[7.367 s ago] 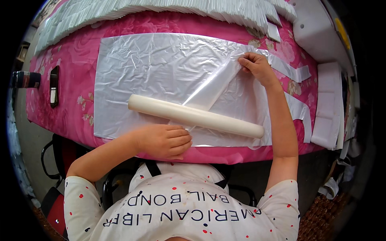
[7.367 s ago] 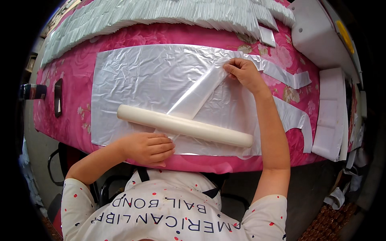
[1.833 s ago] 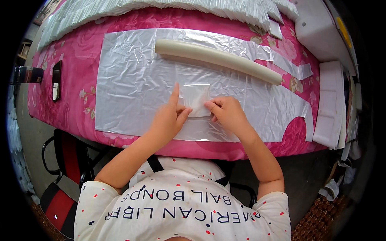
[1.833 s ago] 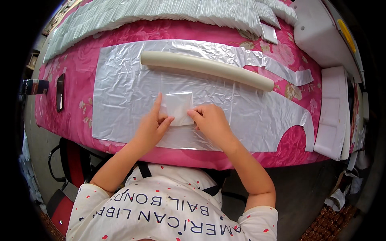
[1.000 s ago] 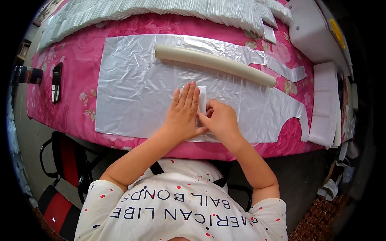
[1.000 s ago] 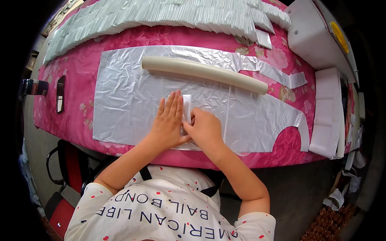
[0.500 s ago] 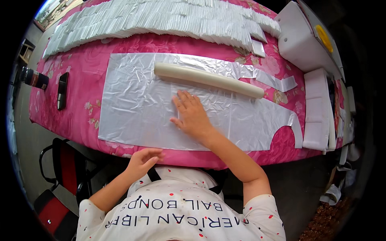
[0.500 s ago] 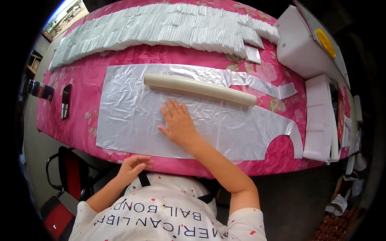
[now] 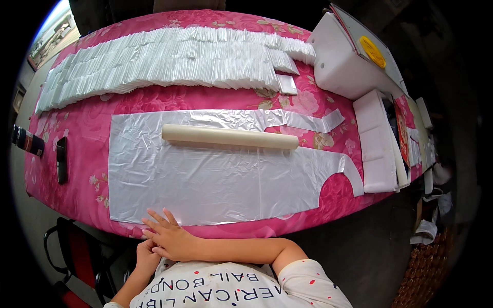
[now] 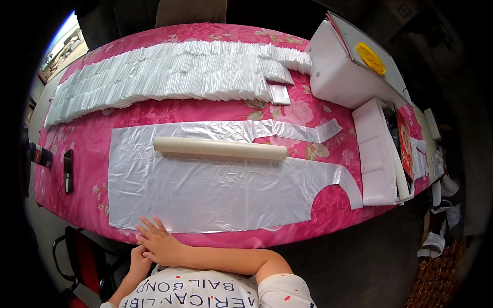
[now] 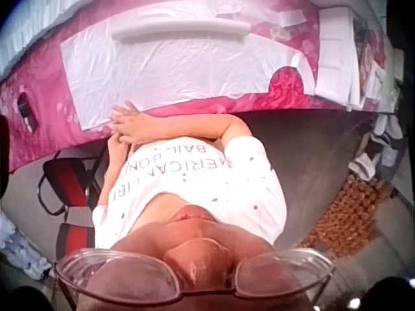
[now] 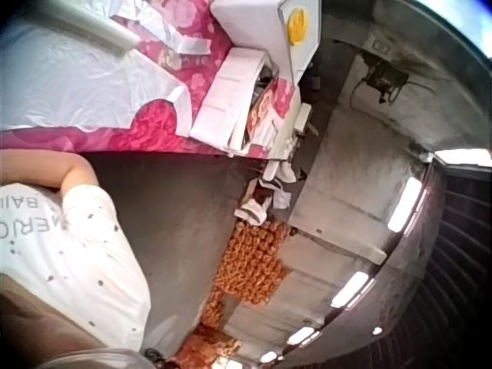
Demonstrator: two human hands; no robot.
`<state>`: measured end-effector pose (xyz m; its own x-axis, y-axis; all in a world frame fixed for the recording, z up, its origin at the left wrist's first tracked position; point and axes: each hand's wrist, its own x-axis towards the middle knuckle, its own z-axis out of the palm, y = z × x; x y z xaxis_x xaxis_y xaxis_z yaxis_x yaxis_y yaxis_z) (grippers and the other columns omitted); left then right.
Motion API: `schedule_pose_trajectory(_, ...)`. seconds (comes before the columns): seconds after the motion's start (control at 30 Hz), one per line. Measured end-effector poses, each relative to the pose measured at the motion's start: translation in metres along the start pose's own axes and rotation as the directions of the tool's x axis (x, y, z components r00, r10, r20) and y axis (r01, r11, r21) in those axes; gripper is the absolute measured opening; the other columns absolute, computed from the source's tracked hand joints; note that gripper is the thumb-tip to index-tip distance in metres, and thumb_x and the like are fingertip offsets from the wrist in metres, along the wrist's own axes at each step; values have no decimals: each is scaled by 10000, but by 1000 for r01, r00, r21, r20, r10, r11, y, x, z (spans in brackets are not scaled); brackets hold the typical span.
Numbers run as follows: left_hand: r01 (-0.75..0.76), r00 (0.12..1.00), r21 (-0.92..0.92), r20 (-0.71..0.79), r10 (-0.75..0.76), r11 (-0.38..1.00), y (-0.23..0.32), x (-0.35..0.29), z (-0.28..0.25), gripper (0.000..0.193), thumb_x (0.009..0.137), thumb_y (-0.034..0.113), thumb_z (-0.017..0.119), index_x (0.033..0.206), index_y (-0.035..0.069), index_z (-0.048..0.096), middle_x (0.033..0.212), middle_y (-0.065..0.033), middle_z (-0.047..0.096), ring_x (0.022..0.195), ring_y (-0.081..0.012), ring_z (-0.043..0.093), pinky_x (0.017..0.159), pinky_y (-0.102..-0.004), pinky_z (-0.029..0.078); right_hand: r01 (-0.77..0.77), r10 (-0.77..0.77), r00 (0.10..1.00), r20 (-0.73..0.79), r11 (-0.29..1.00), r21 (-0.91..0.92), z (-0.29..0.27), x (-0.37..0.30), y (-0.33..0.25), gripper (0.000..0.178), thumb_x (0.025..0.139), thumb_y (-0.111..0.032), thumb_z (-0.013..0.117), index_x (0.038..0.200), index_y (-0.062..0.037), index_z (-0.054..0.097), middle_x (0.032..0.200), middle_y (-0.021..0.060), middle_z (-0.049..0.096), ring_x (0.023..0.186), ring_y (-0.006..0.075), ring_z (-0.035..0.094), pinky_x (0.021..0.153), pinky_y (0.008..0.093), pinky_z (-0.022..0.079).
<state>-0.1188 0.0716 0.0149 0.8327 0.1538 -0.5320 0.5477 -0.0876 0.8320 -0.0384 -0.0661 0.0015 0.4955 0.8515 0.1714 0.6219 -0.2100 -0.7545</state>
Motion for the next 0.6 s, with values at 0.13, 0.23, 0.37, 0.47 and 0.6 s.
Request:
schedule_pose_trajectory(0.13, -347, 937, 504, 155, 313, 791, 32, 10, 8, 169, 687, 47, 683, 852, 19, 661, 765, -123, 659, 682, -202, 640, 611, -286, 489, 21, -12, 997, 77, 993, -116, -54, -24, 21, 174, 809, -199, 584, 888, -45, 603, 1170, 108, 537, 1291, 288, 317, 1071, 560, 84)
schedule_pose_trajectory(0.23, -467, 883, 507, 233, 407, 724, 54, 18, 24, 212, 703, 72, 683, 911, 37, 659, 849, -129, 664, 759, -251, 644, 677, -329, 499, -64, 62, 991, -118, 998, -14, -91, -54, 44, 73, 761, -106, 637, 827, -95, 608, 1057, 55, 588, 1175, 254, 447, 1037, 521, 201)
schedule_pose_trajectory(0.37, -394, 918, 401, 221, 329, 827, 66, 31, 27, 251, 732, 39, 658, 981, 17, 633, 900, -120, 667, 822, -222, 647, 737, -297, 498, -209, 218, 823, -525, 975, 78, -186, -86, 94, 163, 737, -36, 687, 866, -113, 626, 971, 45, 600, 936, 221, 536, 889, 360, 381)
schedule_pose_trajectory(0.47, -340, 938, 224, 141, 315, 913, 70, 47, 33, 226, 749, -7, 621, 974, 1, 630, 910, -113, 670, 821, -189, 649, 749, -284, 499, -255, 626, 299, -720, 779, 572, -268, -88, 148, 177, 883, -167, 579, 896, 7, 609, 842, 3, 612, 750, 52, 527, 668, 210, 427)
schedule_pose_trajectory(0.6, -339, 929, 145, 206, 306, 930, 81, 59, 42, 199, 770, -30, 584, 963, -12, 633, 904, -108, 675, 821, -164, 647, 761, -273, 499, -414, 527, 120, -842, 797, 440, -354, -94, 261, 245, 873, -175, 585, 1007, 29, 609, 870, 14, 617, 768, 63, 530, 684, 198, 418)
